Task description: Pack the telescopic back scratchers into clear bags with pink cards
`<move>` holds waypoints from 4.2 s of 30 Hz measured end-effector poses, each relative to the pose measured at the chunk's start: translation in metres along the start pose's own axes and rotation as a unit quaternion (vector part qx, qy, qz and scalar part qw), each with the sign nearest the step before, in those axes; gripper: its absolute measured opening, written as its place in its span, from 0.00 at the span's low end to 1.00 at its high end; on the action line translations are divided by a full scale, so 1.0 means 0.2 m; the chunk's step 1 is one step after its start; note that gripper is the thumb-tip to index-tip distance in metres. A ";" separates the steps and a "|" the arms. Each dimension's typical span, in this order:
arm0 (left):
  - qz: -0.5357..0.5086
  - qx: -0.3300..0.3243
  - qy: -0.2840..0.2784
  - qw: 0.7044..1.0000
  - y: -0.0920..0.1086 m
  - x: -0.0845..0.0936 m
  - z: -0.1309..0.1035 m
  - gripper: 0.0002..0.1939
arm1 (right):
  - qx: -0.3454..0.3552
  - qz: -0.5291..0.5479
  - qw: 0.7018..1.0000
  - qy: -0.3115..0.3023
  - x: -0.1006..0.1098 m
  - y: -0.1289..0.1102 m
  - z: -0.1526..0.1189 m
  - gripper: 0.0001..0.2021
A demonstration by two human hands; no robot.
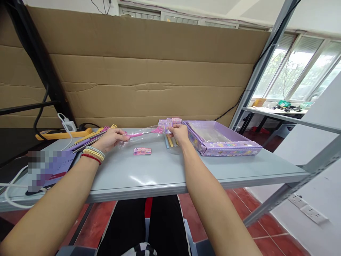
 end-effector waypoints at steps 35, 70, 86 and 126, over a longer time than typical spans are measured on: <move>0.013 -0.072 -0.080 0.994 0.02 -0.33 0.02 0.17 | 0.091 -0.293 0.927 -0.216 -0.66 -0.18 -0.27 0.17; 0.331 0.014 -0.047 0.942 -0.02 -0.21 0.03 0.17 | -0.270 -0.558 0.785 -0.005 0.10 0.02 -0.09 0.26; 0.539 0.010 -0.035 0.842 -0.01 -0.23 0.04 0.14 | 0.118 -0.403 0.900 -0.118 -0.34 -0.18 -0.12 0.09; 0.614 0.147 0.128 0.765 0.01 0.07 -0.01 0.17 | 0.039 -0.378 0.874 -0.304 -0.58 -0.05 -0.22 0.21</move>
Point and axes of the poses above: each hand's wrist, its own z-axis towards the middle knuckle, its own x-axis out of the back of the hand, y = z × x, the point moved 9 cm from there along z, towards the middle knuckle, and after that the axes turned 14 degrees about -y, right-handed, at the moved point
